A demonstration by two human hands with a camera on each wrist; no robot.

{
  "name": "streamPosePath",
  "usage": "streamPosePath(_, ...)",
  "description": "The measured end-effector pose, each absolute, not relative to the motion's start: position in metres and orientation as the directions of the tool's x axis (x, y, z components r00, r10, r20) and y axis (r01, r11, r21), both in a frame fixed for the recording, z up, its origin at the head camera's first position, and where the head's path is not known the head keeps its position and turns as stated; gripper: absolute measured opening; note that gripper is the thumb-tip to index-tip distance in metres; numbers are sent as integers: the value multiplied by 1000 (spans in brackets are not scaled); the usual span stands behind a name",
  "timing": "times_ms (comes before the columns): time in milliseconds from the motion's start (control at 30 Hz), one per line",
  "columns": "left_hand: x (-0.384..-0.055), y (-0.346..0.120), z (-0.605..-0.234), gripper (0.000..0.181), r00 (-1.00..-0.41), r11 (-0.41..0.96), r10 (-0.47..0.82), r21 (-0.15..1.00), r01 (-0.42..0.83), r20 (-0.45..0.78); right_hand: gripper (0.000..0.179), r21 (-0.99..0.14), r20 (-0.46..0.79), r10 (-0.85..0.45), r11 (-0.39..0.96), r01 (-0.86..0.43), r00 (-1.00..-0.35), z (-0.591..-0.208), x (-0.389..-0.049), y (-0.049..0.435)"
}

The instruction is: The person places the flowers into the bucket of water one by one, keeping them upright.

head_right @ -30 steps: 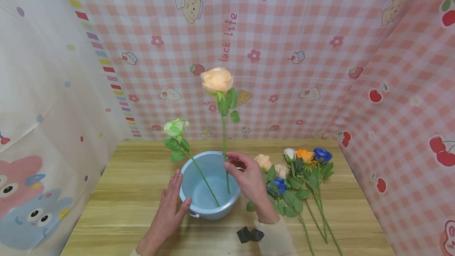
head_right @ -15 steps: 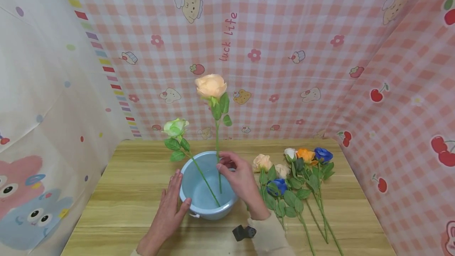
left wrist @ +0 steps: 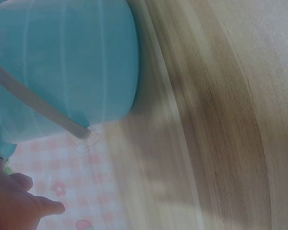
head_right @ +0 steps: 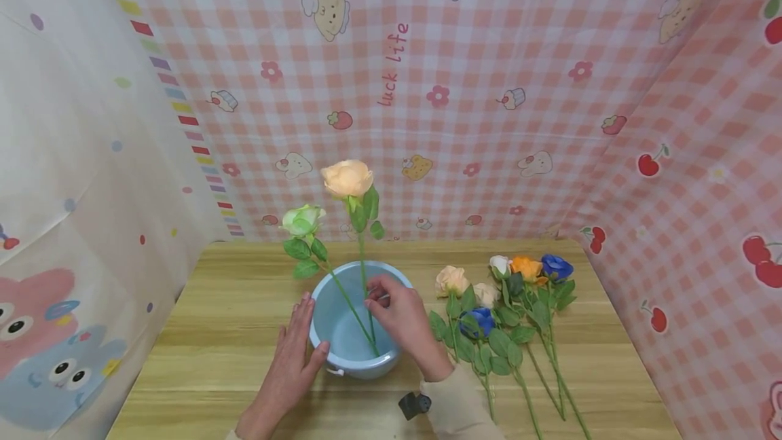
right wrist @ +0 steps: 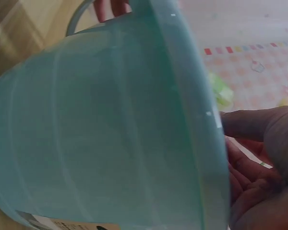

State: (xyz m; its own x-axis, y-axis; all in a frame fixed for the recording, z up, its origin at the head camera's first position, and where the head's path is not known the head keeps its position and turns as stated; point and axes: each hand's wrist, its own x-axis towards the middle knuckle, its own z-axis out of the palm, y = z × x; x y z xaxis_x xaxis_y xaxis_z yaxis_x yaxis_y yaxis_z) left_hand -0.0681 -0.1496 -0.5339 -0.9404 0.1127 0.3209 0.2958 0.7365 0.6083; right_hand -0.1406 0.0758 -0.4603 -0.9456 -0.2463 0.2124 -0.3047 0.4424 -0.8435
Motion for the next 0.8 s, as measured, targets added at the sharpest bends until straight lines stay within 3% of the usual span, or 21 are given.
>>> streamPosePath(800,-69,-149,-536,76,-933,724,105,616,309,344,13,-675,45,-474,634,-376,-880,-462,-147,67)
